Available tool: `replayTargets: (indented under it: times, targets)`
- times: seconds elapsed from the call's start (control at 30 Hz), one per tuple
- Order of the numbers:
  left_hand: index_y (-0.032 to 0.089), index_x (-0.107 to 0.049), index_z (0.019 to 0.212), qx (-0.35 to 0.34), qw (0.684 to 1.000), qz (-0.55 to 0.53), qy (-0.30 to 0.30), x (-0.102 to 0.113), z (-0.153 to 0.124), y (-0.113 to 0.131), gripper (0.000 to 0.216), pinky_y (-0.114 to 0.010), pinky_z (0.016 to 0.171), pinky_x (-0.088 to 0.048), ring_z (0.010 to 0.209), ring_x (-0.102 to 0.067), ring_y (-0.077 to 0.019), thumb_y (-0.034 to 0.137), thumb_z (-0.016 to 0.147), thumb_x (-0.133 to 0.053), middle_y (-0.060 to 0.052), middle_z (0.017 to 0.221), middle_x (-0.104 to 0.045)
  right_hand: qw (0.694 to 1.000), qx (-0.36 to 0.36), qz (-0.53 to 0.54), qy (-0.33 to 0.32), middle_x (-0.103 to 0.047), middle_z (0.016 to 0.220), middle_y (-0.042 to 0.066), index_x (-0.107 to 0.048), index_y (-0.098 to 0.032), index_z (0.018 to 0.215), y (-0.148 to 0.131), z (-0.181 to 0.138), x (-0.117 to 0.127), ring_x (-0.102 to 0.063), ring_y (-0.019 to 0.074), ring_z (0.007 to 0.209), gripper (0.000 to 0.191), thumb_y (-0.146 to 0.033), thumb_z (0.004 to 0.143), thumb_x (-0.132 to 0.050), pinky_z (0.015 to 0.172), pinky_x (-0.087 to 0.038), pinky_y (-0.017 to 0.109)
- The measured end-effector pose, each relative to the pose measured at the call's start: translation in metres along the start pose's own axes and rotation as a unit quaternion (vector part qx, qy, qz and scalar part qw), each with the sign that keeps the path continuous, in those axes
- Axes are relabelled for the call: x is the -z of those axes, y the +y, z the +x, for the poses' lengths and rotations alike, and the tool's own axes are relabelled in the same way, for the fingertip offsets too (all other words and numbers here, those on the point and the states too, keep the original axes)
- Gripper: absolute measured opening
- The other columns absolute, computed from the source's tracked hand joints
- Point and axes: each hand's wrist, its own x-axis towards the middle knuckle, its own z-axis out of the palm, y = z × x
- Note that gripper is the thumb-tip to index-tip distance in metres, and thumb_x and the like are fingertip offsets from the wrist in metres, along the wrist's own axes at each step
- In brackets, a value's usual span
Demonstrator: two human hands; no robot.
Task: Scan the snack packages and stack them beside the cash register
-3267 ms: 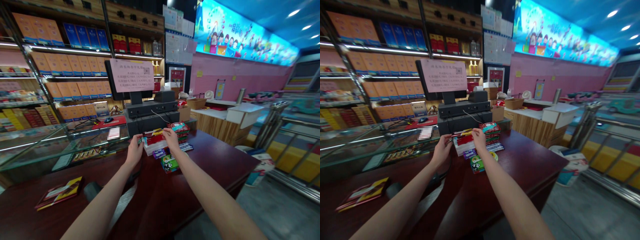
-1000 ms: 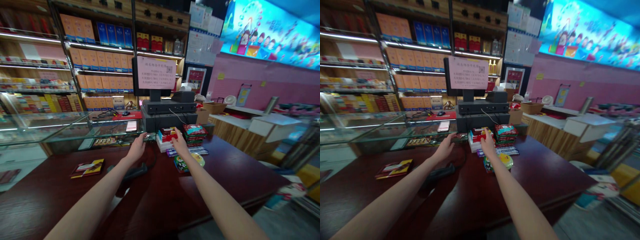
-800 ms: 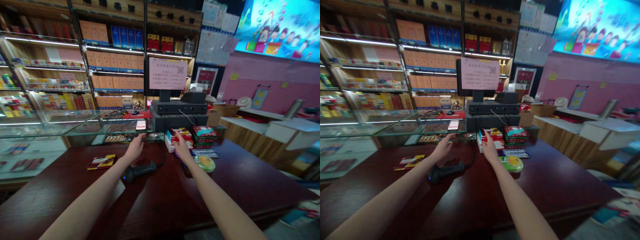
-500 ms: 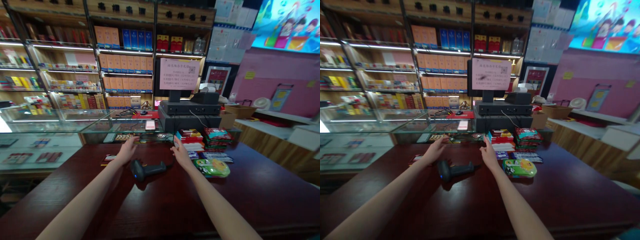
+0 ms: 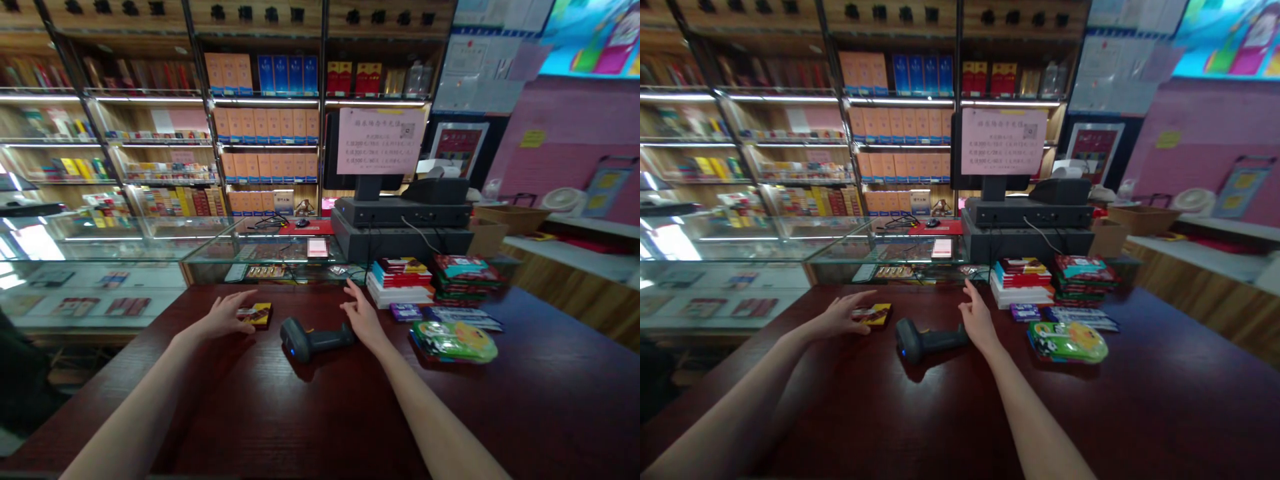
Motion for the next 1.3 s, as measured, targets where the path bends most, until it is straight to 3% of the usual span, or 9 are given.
replayTargets:
  times: [0.3, 0.5, 0.63, 0.7, 0.8, 0.9, 1.0, 1.1, 1.3]
  targets:
    - [0.031, -0.042, 0.147, 0.015, 1.000, 0.005, -0.020, -0.005, -0.005, -0.018, 0.089, -0.072, 0.113, -0.018, 0.142, -0.041, -0.0400, 0.038, 0.064, -0.072, -0.014, 0.154, -0.048, 1.000, 0.007, -0.004, -0.009, -0.061, 0.138, 0.011, -0.041, -0.026, 0.150, 0.007, -0.009, -0.002, -0.070, 0.0152, 0.087, 0.065, -0.023, 0.086, -0.051, 0.099, -0.051, 0.040]
    - [0.031, -0.037, 0.147, 0.018, 0.999, -0.020, -0.027, -0.004, -0.007, -0.017, 0.086, -0.070, 0.114, -0.015, 0.138, -0.047, -0.0356, 0.036, 0.068, -0.069, -0.010, 0.141, -0.061, 1.000, 0.003, -0.004, -0.008, -0.060, 0.139, 0.013, -0.040, -0.025, 0.151, 0.007, -0.011, -0.001, -0.070, 0.0163, 0.087, 0.066, -0.023, 0.087, -0.052, 0.098, -0.051, 0.042]
    - [0.032, -0.034, 0.147, 0.010, 0.999, -0.034, -0.010, -0.004, -0.011, -0.014, 0.084, -0.071, 0.115, -0.009, 0.133, -0.051, -0.0331, 0.036, 0.070, -0.068, -0.009, 0.137, -0.063, 1.000, 0.010, -0.002, -0.005, -0.061, 0.138, 0.012, -0.041, -0.026, 0.151, 0.007, -0.012, 0.000, -0.069, 0.0157, 0.085, 0.066, -0.023, 0.086, -0.053, 0.095, -0.052, 0.041]
    - [0.031, -0.034, 0.147, 0.001, 1.000, -0.030, 0.008, -0.002, -0.013, -0.012, 0.084, -0.070, 0.115, -0.011, 0.132, -0.053, -0.0329, 0.036, 0.071, -0.069, -0.008, 0.135, -0.064, 1.000, 0.012, -0.002, -0.007, -0.060, 0.138, 0.012, -0.040, -0.025, 0.151, 0.008, -0.012, 0.001, -0.068, 0.0149, 0.084, 0.066, -0.024, 0.086, -0.053, 0.095, -0.052, 0.039]
    - [0.028, -0.035, 0.147, -0.027, 0.998, -0.015, 0.055, 0.002, -0.012, -0.007, 0.084, -0.061, 0.111, -0.027, 0.125, -0.057, -0.0329, 0.035, 0.071, -0.071, -0.009, 0.129, -0.066, 1.000, 0.015, -0.002, -0.009, -0.059, 0.139, 0.013, -0.039, -0.023, 0.151, 0.009, -0.011, 0.002, -0.068, 0.0147, 0.085, 0.066, -0.025, 0.086, -0.052, 0.095, -0.052, 0.039]
    - [0.024, -0.038, 0.146, -0.071, 0.991, -0.012, 0.116, 0.006, -0.007, 0.001, 0.082, -0.048, 0.102, -0.039, 0.117, -0.060, -0.0312, 0.035, 0.073, -0.073, -0.011, 0.125, -0.066, 1.000, 0.027, -0.003, -0.007, -0.059, 0.139, 0.013, -0.040, -0.024, 0.151, 0.006, -0.012, 0.002, -0.068, 0.0145, 0.084, 0.065, -0.025, 0.087, -0.052, 0.092, -0.054, 0.038]
    - [0.024, -0.040, 0.146, -0.114, 0.979, -0.016, 0.170, 0.007, -0.001, 0.013, 0.080, -0.043, 0.097, -0.042, 0.113, -0.060, -0.0300, 0.038, 0.076, -0.074, -0.010, 0.121, -0.067, 0.999, 0.043, -0.002, -0.011, -0.059, 0.137, 0.013, -0.040, -0.025, 0.151, 0.002, -0.013, 0.002, -0.067, 0.0150, 0.083, 0.064, -0.025, 0.088, -0.052, 0.088, -0.056, 0.038]
    - [0.026, -0.037, 0.148, -0.164, 0.965, -0.024, 0.203, 0.006, 0.004, 0.031, 0.081, -0.044, 0.098, -0.042, 0.115, -0.058, -0.0295, 0.039, 0.078, -0.075, -0.010, 0.125, -0.064, 0.997, 0.076, -0.010, -0.018, -0.058, 0.139, 0.012, -0.038, -0.028, 0.152, -0.003, -0.014, 0.003, -0.067, 0.0174, 0.090, 0.064, -0.024, 0.090, -0.051, 0.088, -0.057, 0.040]
    - [0.029, -0.031, 0.152, -0.231, 0.949, -0.036, 0.209, 0.001, 0.008, 0.076, 0.086, -0.054, 0.112, -0.033, 0.126, -0.050, -0.0305, 0.033, 0.080, -0.076, -0.010, 0.137, -0.057, 0.974, 0.210, -0.081, -0.023, -0.050, 0.149, 0.010, -0.032, -0.031, 0.155, -0.018, -0.019, 0.005, -0.052, 0.0264, 0.130, 0.071, -0.026, 0.091, -0.061, 0.110, -0.044, 0.050]
